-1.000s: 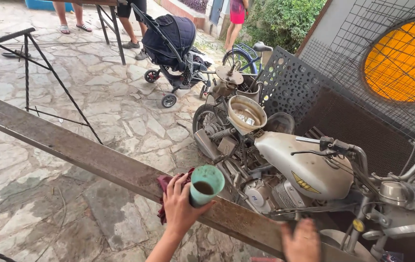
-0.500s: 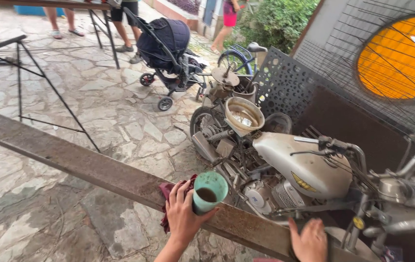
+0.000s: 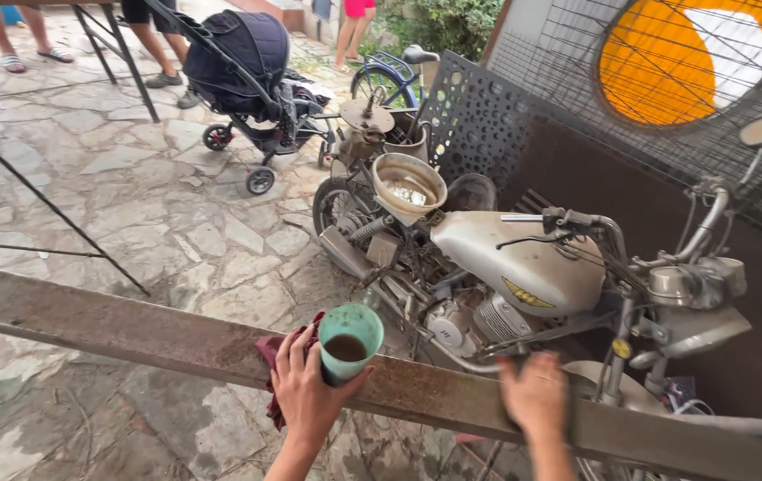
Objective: Sanding a long metal beam using a sanding block and wiping it with a cloth to prepare the surface.
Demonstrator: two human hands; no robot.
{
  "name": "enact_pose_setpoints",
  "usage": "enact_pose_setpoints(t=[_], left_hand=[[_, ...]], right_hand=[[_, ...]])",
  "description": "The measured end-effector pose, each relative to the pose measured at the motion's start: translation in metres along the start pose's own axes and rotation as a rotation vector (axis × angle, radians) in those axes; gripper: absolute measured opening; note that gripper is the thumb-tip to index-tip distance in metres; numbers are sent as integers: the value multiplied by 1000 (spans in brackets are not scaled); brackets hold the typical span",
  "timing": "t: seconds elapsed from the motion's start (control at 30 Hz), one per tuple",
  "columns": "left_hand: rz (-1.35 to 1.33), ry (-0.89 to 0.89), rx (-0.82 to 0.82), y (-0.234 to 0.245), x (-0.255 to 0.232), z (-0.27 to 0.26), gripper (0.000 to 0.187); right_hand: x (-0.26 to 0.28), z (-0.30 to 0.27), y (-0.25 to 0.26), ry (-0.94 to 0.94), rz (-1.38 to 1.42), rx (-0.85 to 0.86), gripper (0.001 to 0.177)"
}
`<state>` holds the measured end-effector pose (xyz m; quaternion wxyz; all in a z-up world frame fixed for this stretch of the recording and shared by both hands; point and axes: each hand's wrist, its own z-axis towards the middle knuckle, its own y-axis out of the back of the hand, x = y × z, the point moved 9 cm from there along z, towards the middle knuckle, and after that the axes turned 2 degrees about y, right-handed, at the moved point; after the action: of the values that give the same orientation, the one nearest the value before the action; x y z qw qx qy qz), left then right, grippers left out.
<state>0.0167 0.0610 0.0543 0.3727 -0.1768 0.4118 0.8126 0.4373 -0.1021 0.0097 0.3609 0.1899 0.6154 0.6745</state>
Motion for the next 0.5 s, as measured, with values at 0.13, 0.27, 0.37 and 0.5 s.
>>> enact_pose_setpoints(t=[0.13,0.27,0.37,0.5], left_hand=[[34,-5,-39,4,-4,1,78],[18,21,20,-6,5,-1,86],[28,18,25,-3,3,0,84],[63,-5,-8,4,-3,1,83]], right_hand=[[55,-52,17,278,126,-165,96],[-44,-33,-18,104,167,-372,102],[-17,9,9,1,116,-73,103],[56,-46,55,228,-7,-21,98]])
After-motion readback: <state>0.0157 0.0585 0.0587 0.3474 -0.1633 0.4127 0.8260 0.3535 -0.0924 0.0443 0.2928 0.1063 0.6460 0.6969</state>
